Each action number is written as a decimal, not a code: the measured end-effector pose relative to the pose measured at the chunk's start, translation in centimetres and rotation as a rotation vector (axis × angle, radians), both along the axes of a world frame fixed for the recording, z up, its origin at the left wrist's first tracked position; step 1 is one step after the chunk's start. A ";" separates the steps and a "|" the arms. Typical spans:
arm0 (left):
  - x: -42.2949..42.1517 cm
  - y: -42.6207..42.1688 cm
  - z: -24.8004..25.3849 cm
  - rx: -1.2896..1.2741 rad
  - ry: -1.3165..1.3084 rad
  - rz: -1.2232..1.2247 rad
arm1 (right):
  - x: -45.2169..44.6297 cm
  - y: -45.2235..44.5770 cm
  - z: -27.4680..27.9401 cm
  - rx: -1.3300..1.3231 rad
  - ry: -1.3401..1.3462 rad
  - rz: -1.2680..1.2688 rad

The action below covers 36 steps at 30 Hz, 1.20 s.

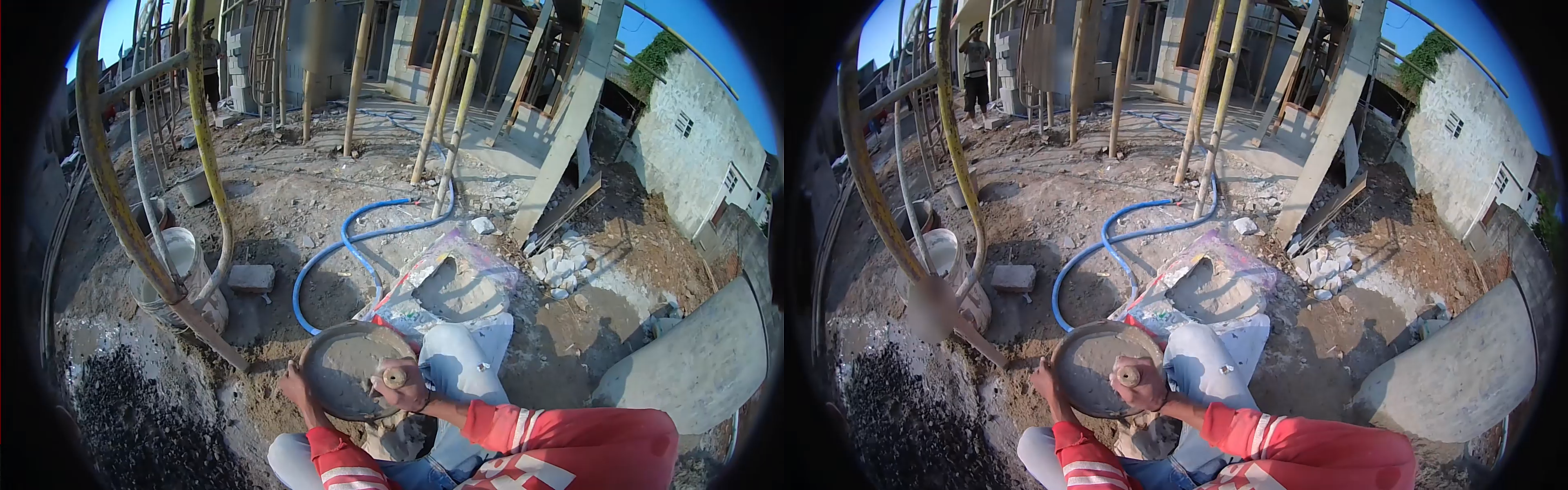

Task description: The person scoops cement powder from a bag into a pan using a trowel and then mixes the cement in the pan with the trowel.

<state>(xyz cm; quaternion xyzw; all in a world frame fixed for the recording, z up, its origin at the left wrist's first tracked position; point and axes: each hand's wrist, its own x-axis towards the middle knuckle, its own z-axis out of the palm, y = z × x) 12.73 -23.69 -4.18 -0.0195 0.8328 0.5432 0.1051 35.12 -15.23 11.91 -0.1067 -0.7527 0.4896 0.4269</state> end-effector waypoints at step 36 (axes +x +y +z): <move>0.5 -0.3 2.8 -0.109 -0.177 0.128 | -5.4 2.2 -0.9 -0.074 -0.183 -0.078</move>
